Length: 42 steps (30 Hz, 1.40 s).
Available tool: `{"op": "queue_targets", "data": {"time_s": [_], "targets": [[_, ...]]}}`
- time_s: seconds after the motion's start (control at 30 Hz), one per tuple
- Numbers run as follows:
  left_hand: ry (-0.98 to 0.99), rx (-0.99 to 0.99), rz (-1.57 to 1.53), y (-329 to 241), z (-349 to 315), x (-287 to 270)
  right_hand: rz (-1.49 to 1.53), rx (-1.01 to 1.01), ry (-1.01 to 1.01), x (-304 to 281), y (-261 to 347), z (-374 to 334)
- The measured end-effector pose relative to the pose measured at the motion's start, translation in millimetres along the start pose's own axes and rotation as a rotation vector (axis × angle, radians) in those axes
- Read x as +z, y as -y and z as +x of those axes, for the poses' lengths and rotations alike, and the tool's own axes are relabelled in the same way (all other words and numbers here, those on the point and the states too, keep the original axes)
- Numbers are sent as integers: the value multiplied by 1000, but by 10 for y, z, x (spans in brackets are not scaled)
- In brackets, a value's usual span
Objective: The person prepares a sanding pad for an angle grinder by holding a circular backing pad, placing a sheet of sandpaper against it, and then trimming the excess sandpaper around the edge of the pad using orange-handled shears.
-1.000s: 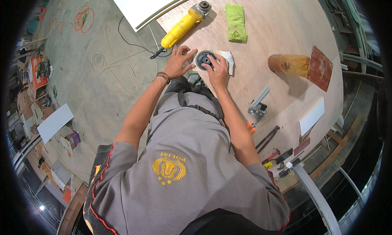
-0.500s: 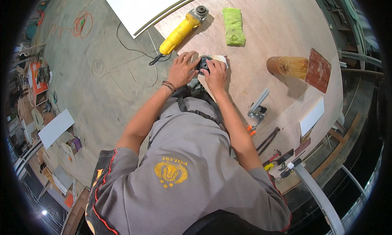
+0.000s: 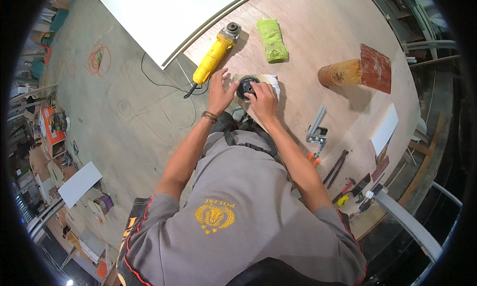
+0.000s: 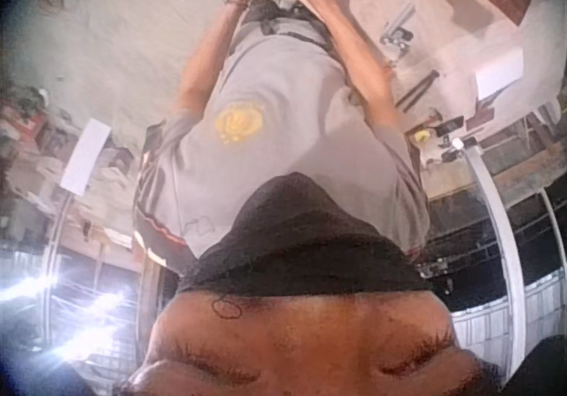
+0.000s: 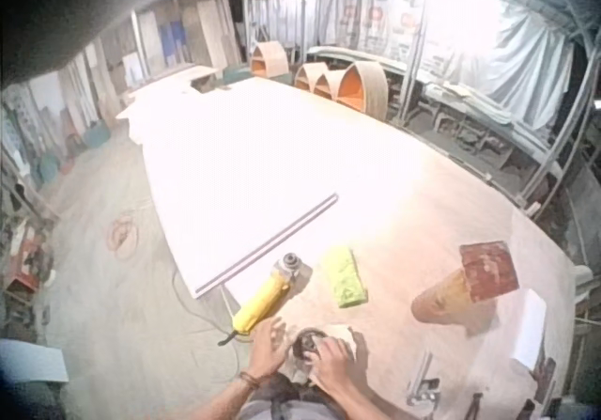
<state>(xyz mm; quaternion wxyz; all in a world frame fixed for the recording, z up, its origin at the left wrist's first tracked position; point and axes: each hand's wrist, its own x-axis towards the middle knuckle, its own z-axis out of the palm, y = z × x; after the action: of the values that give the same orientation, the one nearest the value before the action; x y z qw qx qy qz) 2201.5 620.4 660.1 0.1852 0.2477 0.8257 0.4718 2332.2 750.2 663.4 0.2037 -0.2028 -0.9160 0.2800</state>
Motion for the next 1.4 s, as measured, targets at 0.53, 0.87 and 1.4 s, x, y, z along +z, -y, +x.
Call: {"op": "queue_targets", "data": {"time_s": [0.53, 0.87, 1.4], "targets": [[298, 232, -331, -1481, -315, -717, 376, 32, 88, -1856, 907, 367], [209, 293, -429, -1566, -443, -766, 323, -28, 69, -1993, 1080, 347], [163, 206, -438, -1672, -784, -1095, 693, -78, 153, -1818, 1111, 240]]}}
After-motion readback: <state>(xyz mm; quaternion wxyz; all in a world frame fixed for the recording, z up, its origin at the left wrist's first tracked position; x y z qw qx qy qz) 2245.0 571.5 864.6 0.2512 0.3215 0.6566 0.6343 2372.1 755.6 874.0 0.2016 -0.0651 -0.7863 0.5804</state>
